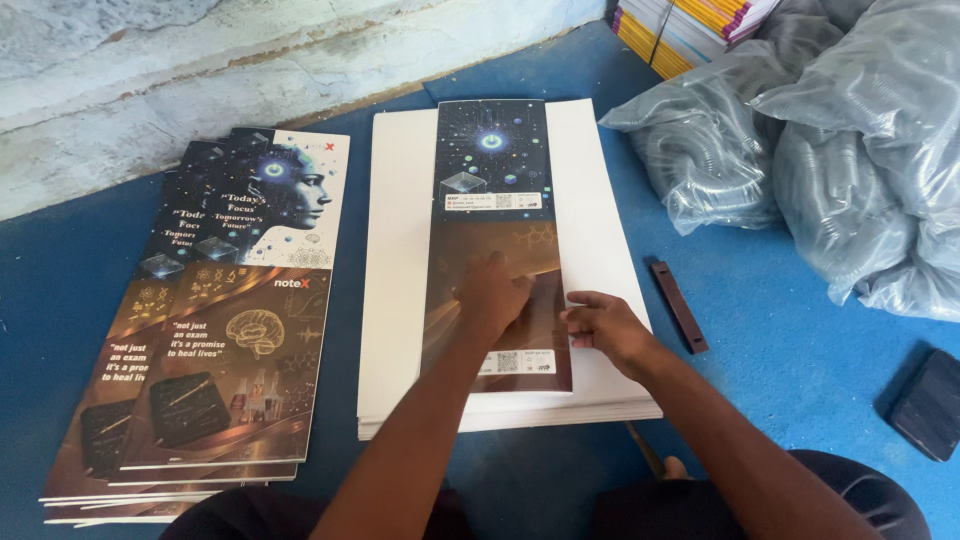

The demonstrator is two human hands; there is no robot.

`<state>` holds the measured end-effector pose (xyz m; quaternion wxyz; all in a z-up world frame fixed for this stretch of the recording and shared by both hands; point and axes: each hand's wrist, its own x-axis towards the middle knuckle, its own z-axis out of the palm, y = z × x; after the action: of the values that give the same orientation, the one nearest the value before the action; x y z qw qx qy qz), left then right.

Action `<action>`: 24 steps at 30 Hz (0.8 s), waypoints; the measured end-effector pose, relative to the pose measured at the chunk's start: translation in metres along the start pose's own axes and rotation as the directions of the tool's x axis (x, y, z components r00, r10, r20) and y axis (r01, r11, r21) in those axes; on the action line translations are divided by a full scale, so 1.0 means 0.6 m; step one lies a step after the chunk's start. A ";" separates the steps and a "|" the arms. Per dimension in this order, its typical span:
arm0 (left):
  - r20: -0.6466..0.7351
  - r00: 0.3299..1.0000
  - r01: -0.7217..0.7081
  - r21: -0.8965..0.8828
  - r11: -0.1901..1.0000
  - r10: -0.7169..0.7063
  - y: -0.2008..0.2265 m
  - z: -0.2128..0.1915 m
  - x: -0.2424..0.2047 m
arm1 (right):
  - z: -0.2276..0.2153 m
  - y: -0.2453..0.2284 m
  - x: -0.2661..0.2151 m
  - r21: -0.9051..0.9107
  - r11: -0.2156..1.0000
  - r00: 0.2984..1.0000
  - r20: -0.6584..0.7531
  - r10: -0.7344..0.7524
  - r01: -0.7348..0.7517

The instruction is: The person inserts a printed cover sheet into a stack of blank white pages, folds the cover over the edges, and presses the fold flat. The person repeats this process for multiple booklets, stacking the finished items to the left.

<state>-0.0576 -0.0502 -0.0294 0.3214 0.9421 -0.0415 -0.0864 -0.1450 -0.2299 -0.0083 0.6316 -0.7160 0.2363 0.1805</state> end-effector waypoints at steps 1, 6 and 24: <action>0.010 1.000 0.007 -0.004 1.000 -0.007 0.012 -0.005 -0.005 | 0.000 -0.004 -0.003 0.035 0.999 0.999 0.031 -0.023 0.022; -0.048 0.996 -0.078 -0.117 0.990 0.073 0.052 -0.021 -0.005 | 0.000 -0.031 -0.027 0.272 0.955 0.962 0.210 -0.176 0.116; -0.135 0.943 -0.277 0.179 0.944 0.303 0.074 -0.210 0.003 | -0.009 -0.031 -0.038 0.054 0.990 0.930 0.338 -0.143 0.133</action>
<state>-0.0332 -0.0099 0.0957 0.2575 0.9519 -0.1608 0.0416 -0.1535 -0.2308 0.0205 0.6846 -0.6792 0.0751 0.2535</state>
